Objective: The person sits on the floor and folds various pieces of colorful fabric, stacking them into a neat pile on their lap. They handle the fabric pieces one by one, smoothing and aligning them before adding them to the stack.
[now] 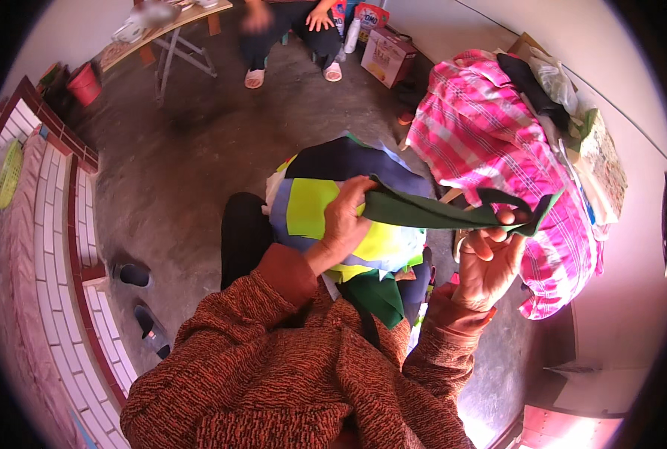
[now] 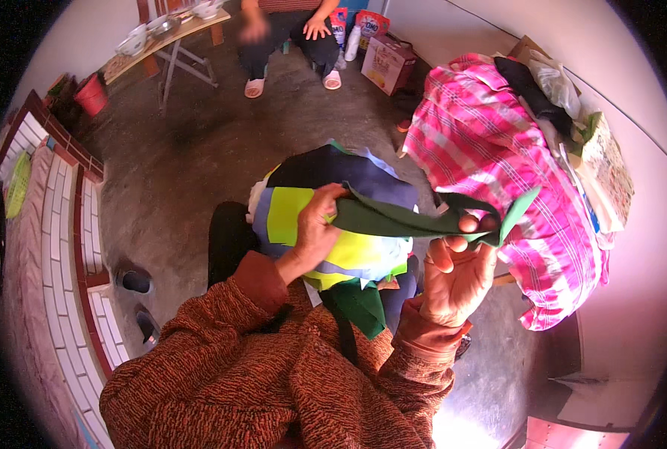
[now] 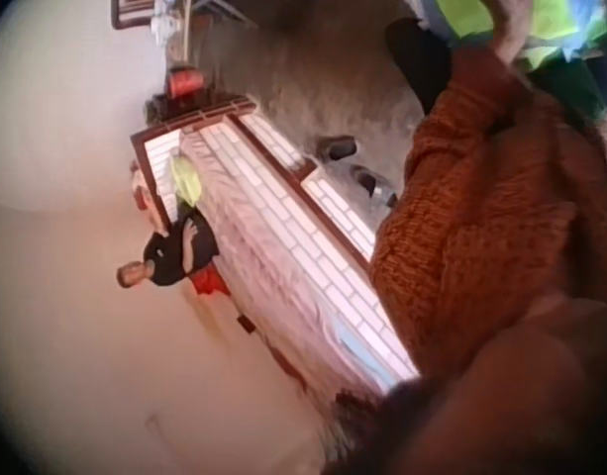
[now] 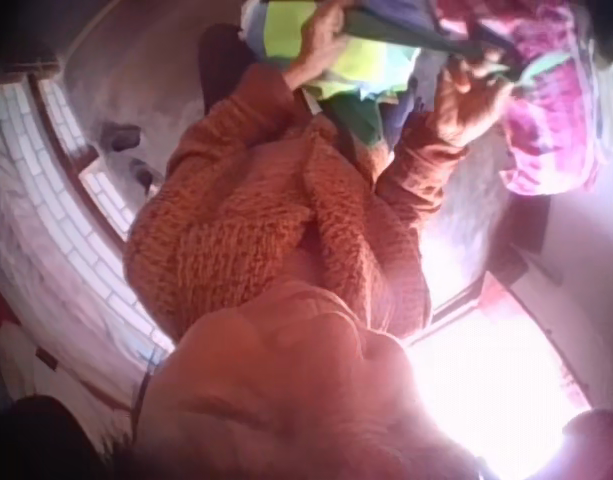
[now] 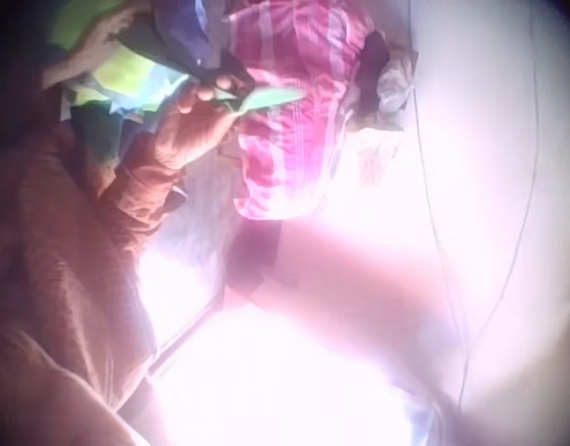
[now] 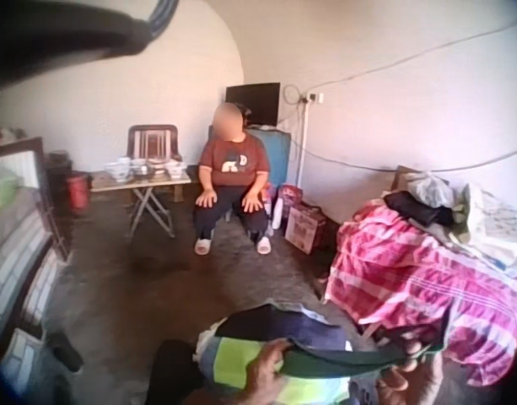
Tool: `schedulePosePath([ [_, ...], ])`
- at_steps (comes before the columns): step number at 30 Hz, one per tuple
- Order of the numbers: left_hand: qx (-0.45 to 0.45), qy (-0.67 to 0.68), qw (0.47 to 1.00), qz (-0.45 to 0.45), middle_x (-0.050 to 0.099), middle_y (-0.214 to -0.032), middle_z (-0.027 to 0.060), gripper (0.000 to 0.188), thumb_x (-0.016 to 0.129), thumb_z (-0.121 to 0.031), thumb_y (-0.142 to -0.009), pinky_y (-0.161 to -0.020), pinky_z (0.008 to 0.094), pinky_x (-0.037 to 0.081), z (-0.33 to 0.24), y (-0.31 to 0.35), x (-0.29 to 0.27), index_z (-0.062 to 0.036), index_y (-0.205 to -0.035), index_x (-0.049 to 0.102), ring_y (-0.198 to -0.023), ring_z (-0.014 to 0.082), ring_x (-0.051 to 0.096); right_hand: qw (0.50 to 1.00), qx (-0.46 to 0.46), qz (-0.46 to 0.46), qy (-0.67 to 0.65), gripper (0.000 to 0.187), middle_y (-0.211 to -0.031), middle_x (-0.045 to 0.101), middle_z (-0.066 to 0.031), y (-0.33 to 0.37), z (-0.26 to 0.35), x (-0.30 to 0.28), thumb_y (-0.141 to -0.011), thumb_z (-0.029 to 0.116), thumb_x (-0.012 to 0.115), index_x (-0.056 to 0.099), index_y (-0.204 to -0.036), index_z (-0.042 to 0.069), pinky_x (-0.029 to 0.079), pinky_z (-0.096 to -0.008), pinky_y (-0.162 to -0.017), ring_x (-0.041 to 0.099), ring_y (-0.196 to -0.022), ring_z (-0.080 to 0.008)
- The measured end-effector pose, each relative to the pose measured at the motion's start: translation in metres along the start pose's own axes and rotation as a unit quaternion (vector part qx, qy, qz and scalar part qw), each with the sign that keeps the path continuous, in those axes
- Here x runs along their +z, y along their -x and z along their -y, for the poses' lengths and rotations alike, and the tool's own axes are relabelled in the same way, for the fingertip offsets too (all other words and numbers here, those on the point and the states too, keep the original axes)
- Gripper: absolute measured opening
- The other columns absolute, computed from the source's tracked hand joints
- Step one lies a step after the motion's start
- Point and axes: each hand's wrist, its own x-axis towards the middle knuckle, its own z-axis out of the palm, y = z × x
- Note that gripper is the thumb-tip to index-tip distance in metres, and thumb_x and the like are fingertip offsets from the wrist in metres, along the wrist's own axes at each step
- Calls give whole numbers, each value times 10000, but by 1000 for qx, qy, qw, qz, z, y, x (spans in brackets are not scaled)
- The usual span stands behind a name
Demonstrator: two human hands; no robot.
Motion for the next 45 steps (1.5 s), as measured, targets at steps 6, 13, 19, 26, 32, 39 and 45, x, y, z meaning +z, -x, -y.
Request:
schedulePosePath([
  [6,-87,50,993,58,640,-1121,108,411,536,30,-837,-866,270,470,14,-5,-58,-81,-1231,565,-1007,178,620,992,71,-25,-104,241,-994,579,-120,15,-18,-86,-943,262,540,558,-1078,63,474,-288,-593,591,-785,-203],
  [13,-74,80,994,20,615,-1128,41,481,405,73,-853,-881,224,426,24,-7,-102,-92,-1287,531,-986,102,552,986,117,-81,-87,432,-1139,566,-157,29,-37,-165,-933,465,505,597,-1099,77,495,-294,-615,609,-822,-238],
  [19,-113,127,985,-31,598,-1132,33,405,438,44,-907,-858,213,445,58,2,-107,-76,-1281,537,-970,90,566,965,150,-215,-6,297,-1149,597,-99,53,-38,-211,-934,197,568,507,-1221,152,482,-275,-622,606,-809,-159],
  [26,-191,250,948,-40,600,-1149,63,356,438,-51,-955,-814,302,537,45,0,-112,-66,-1303,513,-979,143,613,965,116,-233,19,299,-1029,629,-64,61,-39,-225,-898,38,585,536,-1172,147,471,-229,-572,602,-756,-122],
  [32,-224,257,939,-50,608,-1143,71,370,462,23,-907,-806,311,545,57,4,-121,-52,-1260,545,-956,158,627,966,86,-236,53,293,-977,629,-54,62,-30,-226,-891,38,595,540,-1159,144,427,-212,-503,552,-668,-100],
  [39,-238,235,942,-38,621,-1068,37,275,554,58,-858,-770,269,533,70,8,-130,-23,-1105,645,-906,124,614,930,97,-290,202,302,-945,616,-57,51,-33,-208,-904,57,587,507,-1189,117,401,-212,-454,539,-574,-106],
  [45,-187,180,964,-53,629,-1059,43,293,559,98,-844,-830,223,476,82,12,-136,-5,-1109,627,-936,104,594,678,-114,-315,654,394,-1035,610,-67,50,-41,-178,-808,34,663,538,-1179,74,441,-270,-475,553,-534,-130],
])
